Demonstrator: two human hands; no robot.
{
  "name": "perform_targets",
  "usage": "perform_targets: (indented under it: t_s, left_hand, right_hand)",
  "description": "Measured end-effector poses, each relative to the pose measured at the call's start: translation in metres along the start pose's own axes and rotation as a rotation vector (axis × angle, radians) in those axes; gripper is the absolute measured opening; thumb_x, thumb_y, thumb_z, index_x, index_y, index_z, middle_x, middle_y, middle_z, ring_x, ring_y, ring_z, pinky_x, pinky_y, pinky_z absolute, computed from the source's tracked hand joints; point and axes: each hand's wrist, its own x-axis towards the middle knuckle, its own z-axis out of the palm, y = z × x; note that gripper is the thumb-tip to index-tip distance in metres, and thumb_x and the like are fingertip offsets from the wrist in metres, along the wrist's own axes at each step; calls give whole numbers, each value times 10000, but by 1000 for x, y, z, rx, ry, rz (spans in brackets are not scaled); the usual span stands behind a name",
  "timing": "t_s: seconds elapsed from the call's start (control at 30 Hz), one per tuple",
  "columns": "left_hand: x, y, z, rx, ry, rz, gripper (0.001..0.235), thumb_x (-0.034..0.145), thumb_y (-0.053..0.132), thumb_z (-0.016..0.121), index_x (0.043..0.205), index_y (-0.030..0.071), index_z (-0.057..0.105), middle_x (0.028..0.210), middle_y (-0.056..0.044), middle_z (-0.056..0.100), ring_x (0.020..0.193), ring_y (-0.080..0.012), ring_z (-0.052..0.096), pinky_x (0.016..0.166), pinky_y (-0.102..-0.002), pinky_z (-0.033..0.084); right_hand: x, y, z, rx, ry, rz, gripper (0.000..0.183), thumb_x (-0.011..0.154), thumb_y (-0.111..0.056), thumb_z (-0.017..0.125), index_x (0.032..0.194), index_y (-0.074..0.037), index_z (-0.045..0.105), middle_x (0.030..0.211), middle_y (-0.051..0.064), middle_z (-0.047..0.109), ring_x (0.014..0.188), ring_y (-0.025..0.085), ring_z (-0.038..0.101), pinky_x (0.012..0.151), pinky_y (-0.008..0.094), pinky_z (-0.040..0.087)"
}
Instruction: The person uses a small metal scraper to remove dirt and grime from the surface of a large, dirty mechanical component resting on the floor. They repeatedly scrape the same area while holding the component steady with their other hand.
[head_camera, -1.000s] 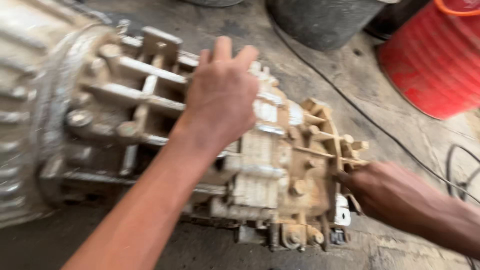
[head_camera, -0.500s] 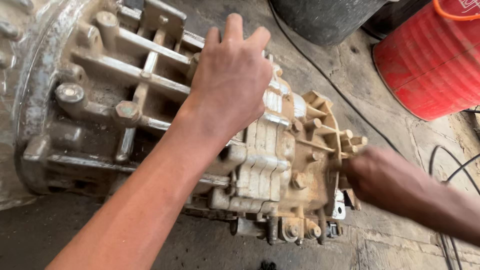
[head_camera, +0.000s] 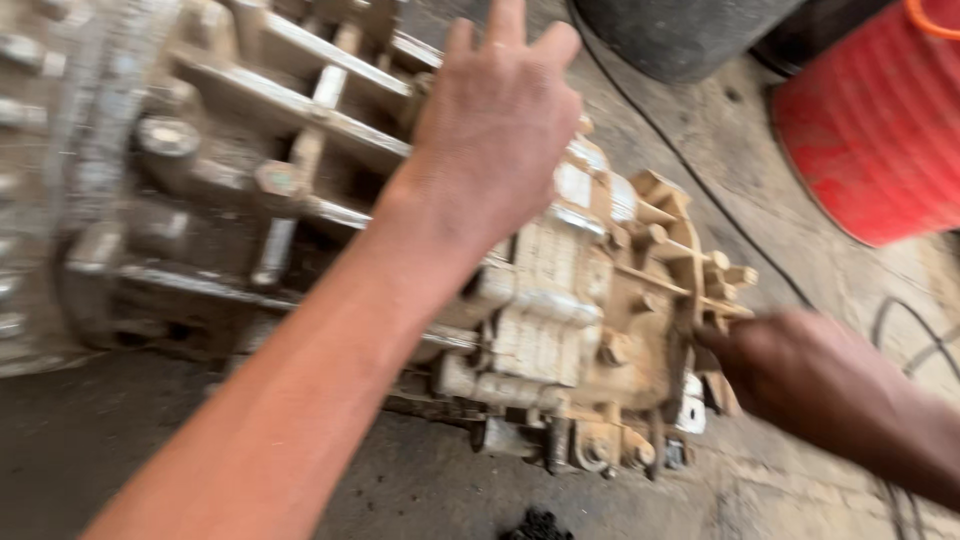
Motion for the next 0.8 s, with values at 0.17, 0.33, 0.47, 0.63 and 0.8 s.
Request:
perform_targets:
  t_s: [0.17, 0.33, 0.47, 0.63, 0.8]
  left_hand:
    - [-9, -11, 10, -33, 49, -14, 185, 708, 4, 794, 568, 87, 705, 907, -88, 697, 1101, -375, 609, 805, -491, 570]
    - [-2, 0, 14, -23, 32, 3, 197, 653, -67, 759, 553, 86, 688, 941, -97, 707, 1097, -350, 618, 793, -462, 579]
    - [-4, -7, 8, -61, 73, -16, 219, 705, -55, 772, 559, 86, 692, 913, -92, 710, 1102, -356, 620, 823, -480, 577]
    - [0, -1, 4, -46, 69, -6, 201, 664, -72, 764, 573, 98, 703, 988, -100, 730, 1092, -351, 624, 852, -504, 572]
    - [0, 4, -15, -70, 146, -2, 172, 640, -63, 781, 603, 99, 735, 1089, -141, 736, 1090, -343, 633, 967, -547, 541]
  right_hand:
    - [7, -4, 5, 162, -74, -88, 267, 1006, -189, 527, 1180, -214, 728, 730, 34, 699, 574, 95, 698, 550, 287, 599]
    - [4, 3, -1, 90, 12, -52, 342, 985, -112, 497, 1234, -200, 714, 711, 70, 707, 517, 150, 680, 511, 310, 587]
    - [10, 1, 0, 60, 41, -222, 379, 996, -146, 477, 1255, -249, 733, 717, 28, 713, 497, 79, 650, 436, 235, 522]
    - [8, 3, 0, 13, -269, 77, 359, 1070, -180, 422, 1336, -304, 629, 773, 28, 727, 562, 101, 697, 453, 243, 574]
    - [15, -17, -22, 73, -87, 19, 314, 979, -113, 522, 1229, -197, 692, 742, 76, 751, 596, 165, 738, 532, 344, 624]
